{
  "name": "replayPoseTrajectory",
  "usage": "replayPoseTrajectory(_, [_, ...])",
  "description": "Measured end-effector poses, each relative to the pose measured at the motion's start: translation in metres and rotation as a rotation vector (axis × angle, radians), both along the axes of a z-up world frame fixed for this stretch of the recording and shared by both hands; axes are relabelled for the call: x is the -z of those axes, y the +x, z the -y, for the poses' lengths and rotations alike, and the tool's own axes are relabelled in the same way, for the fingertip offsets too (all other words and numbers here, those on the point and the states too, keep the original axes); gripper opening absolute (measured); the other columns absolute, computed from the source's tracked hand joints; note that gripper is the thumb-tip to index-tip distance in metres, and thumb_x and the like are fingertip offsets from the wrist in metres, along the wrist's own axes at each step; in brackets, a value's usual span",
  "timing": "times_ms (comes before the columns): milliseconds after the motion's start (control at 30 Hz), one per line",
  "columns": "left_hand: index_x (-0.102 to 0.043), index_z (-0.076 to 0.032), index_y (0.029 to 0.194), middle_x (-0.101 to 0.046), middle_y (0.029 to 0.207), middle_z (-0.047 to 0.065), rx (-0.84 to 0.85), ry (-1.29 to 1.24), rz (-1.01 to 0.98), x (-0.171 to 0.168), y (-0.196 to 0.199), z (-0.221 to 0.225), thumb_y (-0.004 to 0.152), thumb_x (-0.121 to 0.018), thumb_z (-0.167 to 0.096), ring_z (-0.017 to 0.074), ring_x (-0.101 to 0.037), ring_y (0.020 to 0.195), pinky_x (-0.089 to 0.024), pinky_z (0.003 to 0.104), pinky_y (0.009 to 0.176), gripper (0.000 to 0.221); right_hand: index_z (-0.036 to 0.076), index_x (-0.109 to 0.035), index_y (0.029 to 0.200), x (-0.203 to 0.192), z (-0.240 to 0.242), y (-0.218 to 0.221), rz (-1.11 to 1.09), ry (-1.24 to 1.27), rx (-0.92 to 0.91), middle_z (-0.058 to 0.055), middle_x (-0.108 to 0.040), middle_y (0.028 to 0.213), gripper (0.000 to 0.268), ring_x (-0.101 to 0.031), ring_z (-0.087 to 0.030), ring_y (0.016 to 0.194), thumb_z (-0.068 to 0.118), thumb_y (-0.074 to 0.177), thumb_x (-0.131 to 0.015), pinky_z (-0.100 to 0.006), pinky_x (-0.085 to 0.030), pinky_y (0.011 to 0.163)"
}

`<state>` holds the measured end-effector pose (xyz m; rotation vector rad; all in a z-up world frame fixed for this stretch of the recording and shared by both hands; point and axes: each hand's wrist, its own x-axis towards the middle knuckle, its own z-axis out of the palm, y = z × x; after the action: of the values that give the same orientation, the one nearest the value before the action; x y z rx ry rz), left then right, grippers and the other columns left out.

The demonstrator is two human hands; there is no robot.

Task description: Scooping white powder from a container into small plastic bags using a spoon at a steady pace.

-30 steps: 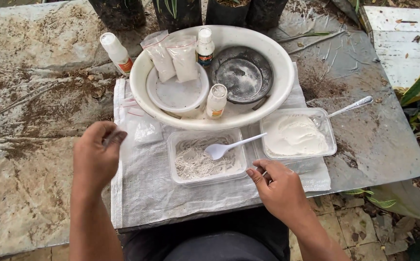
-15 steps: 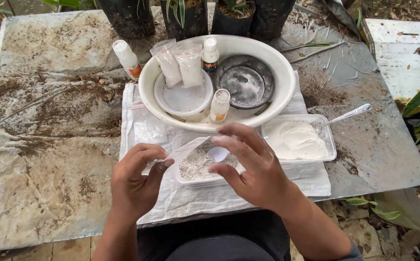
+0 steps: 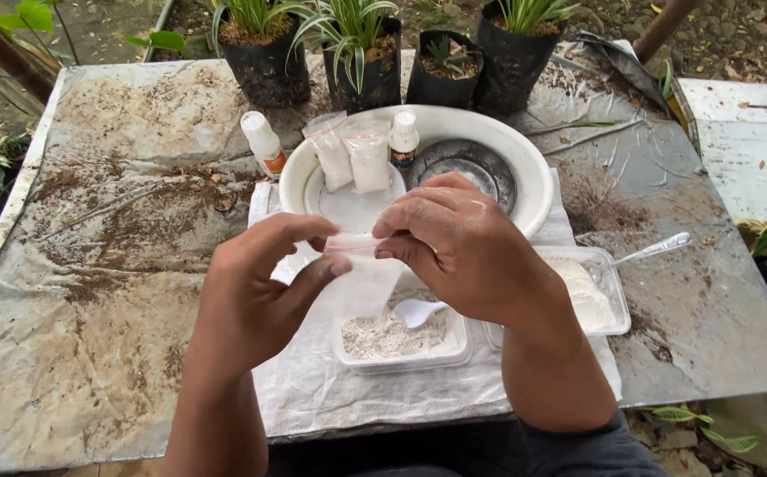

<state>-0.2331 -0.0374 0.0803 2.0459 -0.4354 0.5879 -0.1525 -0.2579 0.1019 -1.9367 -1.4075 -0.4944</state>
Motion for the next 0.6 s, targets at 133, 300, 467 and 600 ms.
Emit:
replayPoseTrajectory(133, [-0.069, -0.005, 0.092, -0.075, 0.087, 0.006, 0.006, 0.051, 0.083, -0.019, 0.014, 0.003, 0.092, -0.076, -0.011, 0.0153, -0.068, 0.072, -0.053, 0.028, 0.068, 0.009, 0.003, -0.066, 0.095, -0.005, 0.002, 0.002, -0.003, 0.063, 0.049, -0.004, -0.071, 0.088, 0.015, -0.068, -0.025, 0.080, 0.015, 0.096, -0.075, -0.041, -0.050, 0.090])
replayPoseTrajectory(300, [-0.074, -0.004, 0.087, -0.076, 0.083, 0.007, -0.089, 0.063, 0.150, -0.026, 0.021, -0.002, 0.085, -0.082, -0.014, 0.0158, -0.072, 0.072, -0.056, 0.027, 0.068, 0.013, 0.005, -0.066, 0.106, -0.006, 0.012, 0.002, 0.016, 0.115, 0.053, -0.013, -0.074, 0.104, 0.015, -0.074, -0.026, 0.092, 0.009, 0.095, -0.076, -0.043, -0.053, 0.090])
replayPoseTrajectory(467, [-0.074, -0.004, 0.083, -0.077, 0.082, 0.007, -0.060, 0.029, 0.141, -0.025, 0.027, -0.007, 0.086, -0.080, -0.012, 0.0157, -0.073, 0.072, -0.056, 0.026, 0.066, 0.011, 0.003, -0.068, 0.106, -0.006, 0.012, 0.005, 0.011, 0.171, 0.008, -0.017, -0.072, 0.102, 0.012, -0.071, -0.030, 0.087, 0.004, 0.095, -0.072, -0.041, -0.057, 0.082])
replayPoseTrajectory(600, [-0.071, -0.002, 0.081, -0.076, 0.081, 0.008, 0.018, 0.048, 0.176, -0.026, 0.031, -0.006, 0.086, -0.078, -0.011, 0.0176, -0.074, 0.073, -0.059, 0.026, 0.068, 0.012, 0.002, -0.070, 0.108, 0.001, 0.011, 0.009, 0.043, 0.159, -0.009, -0.015, -0.072, 0.096, 0.014, -0.070, -0.026, 0.083, -0.002, 0.094, -0.072, -0.042, -0.055, 0.081])
